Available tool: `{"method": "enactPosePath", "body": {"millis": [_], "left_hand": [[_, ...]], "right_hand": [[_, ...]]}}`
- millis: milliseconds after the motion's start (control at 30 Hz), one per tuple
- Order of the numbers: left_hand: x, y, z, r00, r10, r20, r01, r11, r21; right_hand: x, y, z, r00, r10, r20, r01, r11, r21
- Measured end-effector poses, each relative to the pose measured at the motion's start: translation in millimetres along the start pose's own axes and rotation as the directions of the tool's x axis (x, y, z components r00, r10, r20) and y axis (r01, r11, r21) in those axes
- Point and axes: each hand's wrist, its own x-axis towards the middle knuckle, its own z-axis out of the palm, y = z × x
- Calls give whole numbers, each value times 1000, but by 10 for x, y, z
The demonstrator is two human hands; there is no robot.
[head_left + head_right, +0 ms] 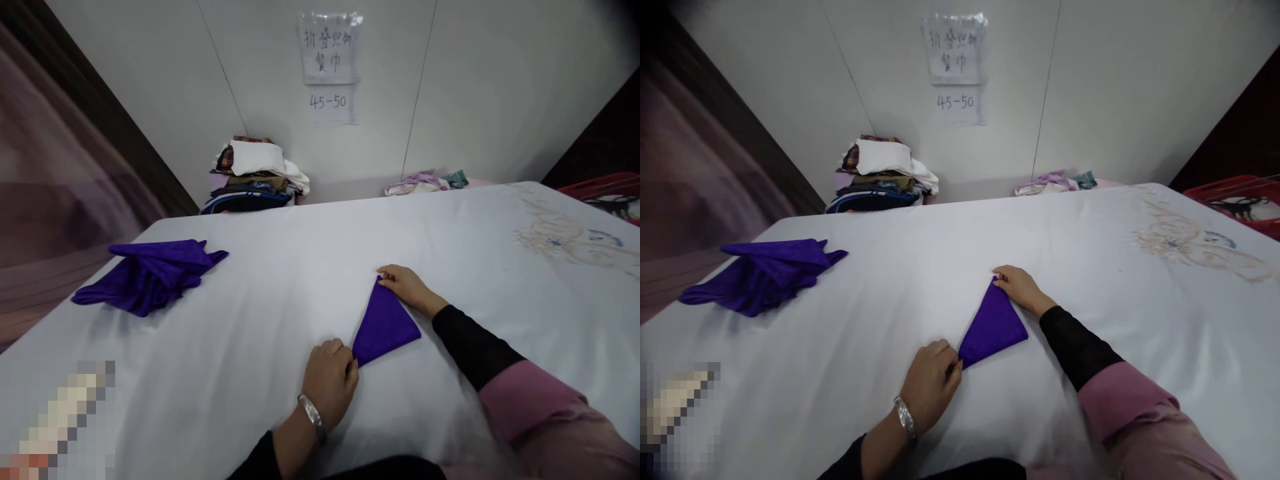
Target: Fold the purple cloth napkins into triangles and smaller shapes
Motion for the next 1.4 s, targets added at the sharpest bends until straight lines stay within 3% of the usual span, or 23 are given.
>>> {"method": "enactPosePath", "body": {"millis": [267,533,733,900,1000,1133,1200,1300,1400], "left_hand": [[10,9,-6,1000,-15,-2,15,1000,10],[81,-18,-72,989,-138,47,139,990,-32],[115,-55,-72,987,-132,88,137,989,-54],[166,-62,-137,985,-123,123,139,982,-127],[158,-55,-127,987,-113,113,130,978,-162],[122,-77,-87,996,-66,64,77,976,-204],[137,-144,-154,998,-55,9,56,981,-188],[190,-339,-416,977,-22,-212,26,1000,17],[181,-570,-676,904,74,-422,46,963,266]], "right_hand": [[113,-14,-39,995,3,95,7,995,-104],[239,-86,-87,987,-45,152,62,993,-104],[141,-297,-311,982,-100,159,99,995,16],[46,-541,-503,981,-174,86,146,953,267],[4,-668,-552,978,-202,60,174,935,308],[-14,-812,-601,968,-249,34,231,934,271],[-12,-898,-656,955,-296,-7,291,933,213],[-39,-1037,-764,905,-405,-128,416,907,72],[-157,-1095,-781,817,-559,-142,551,829,-96]]}}
